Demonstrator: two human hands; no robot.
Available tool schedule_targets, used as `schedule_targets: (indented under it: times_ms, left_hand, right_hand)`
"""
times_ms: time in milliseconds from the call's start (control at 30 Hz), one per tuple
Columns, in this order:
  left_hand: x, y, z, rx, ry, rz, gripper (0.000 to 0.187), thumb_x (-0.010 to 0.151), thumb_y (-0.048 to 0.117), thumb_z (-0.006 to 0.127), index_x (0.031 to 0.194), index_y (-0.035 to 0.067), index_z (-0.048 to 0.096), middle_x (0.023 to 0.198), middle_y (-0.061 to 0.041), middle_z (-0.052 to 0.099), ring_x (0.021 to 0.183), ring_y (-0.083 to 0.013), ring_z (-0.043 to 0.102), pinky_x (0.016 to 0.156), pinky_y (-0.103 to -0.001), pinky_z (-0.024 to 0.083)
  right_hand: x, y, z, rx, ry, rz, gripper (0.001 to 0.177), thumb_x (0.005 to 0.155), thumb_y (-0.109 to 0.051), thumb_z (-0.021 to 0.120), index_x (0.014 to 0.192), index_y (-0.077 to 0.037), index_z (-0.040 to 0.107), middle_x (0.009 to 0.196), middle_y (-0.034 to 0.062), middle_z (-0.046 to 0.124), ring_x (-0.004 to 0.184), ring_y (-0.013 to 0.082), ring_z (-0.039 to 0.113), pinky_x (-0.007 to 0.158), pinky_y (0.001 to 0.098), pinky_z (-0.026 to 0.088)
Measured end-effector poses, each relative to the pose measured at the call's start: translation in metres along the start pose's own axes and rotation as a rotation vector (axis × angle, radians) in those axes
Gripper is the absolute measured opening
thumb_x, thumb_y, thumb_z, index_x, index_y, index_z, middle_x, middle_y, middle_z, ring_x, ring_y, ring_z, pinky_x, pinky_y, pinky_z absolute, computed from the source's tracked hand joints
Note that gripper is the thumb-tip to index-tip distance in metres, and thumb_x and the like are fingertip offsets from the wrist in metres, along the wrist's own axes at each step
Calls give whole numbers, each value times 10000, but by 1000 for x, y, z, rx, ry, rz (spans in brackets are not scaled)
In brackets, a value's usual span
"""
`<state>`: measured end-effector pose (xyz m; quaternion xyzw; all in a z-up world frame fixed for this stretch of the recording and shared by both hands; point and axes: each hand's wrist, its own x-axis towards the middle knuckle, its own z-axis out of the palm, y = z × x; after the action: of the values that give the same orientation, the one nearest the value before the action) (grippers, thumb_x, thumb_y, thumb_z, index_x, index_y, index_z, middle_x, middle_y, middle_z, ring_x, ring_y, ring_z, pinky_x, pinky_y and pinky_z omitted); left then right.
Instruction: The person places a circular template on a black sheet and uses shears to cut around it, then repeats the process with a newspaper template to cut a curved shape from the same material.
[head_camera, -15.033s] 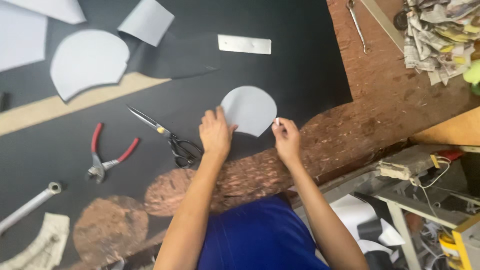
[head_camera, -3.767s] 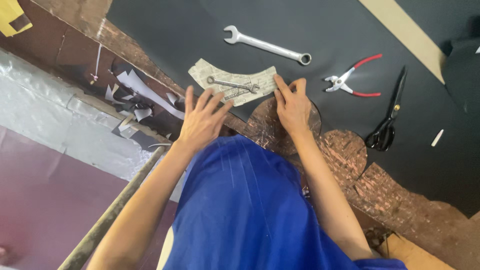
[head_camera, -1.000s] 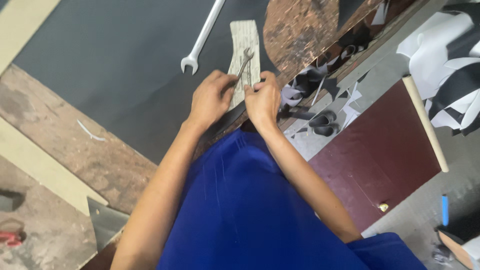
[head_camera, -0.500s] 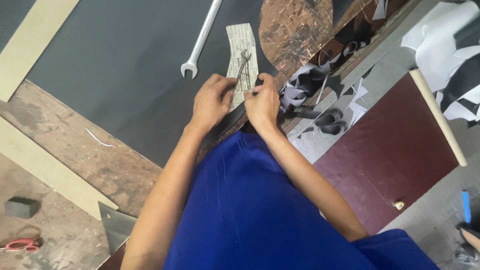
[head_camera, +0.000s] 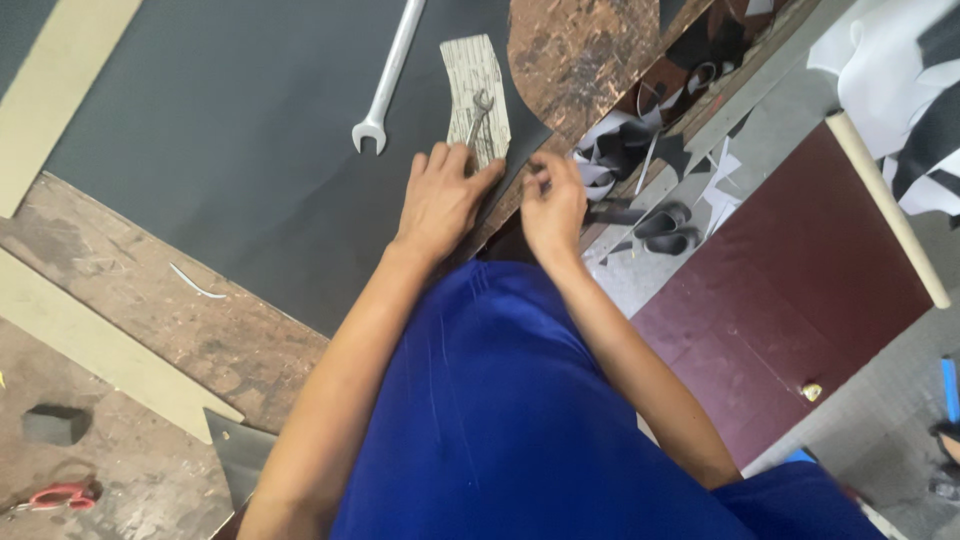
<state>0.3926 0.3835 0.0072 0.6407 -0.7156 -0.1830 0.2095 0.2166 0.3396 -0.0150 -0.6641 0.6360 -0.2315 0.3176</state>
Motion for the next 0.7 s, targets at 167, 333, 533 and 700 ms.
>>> schedule_targets:
  times_ms: [167,333,533,700]
  left_hand:
    - [8,-4,-7,31,-73,33,456,849,69,653,1266,230,740,1023,-75,585,994,-288,530,796,-418,388]
    - [3,-10,-10,-161,-68,-33,422,900,92,694,1306,202,724,1074,-63,592,999,-268,547,823,-413,394]
    - [11,-7,-7,-99,-43,-41,381,897,202,727,1278,204,723,1100,-138,565,1012,-304,542,801,-427,401]
    - [6,-7,-4,71,-63,46,366,965,163,678,1306,287,726,1184,-124,582,1047,-285,543,831,-419,408]
  right_hand:
    - [-1,-5,-17,-23,-161,-186,443,920,13,663,1328,-159,681,1057,137,536,890,299,644,789,392,551]
    - [-6,-8,-19,-110,-315,-195,568,946,62,562,1408,-260,640,1112,156,494,884,364,644,770,452,552]
    - [-7,-1,-25,-245,-291,-249,620,878,92,561,1374,-266,665,1113,162,500,843,390,657,754,489,546]
    - [-9,3,-27,-87,-174,-202,531,911,52,594,1345,-247,657,1098,132,524,835,348,686,762,450,571]
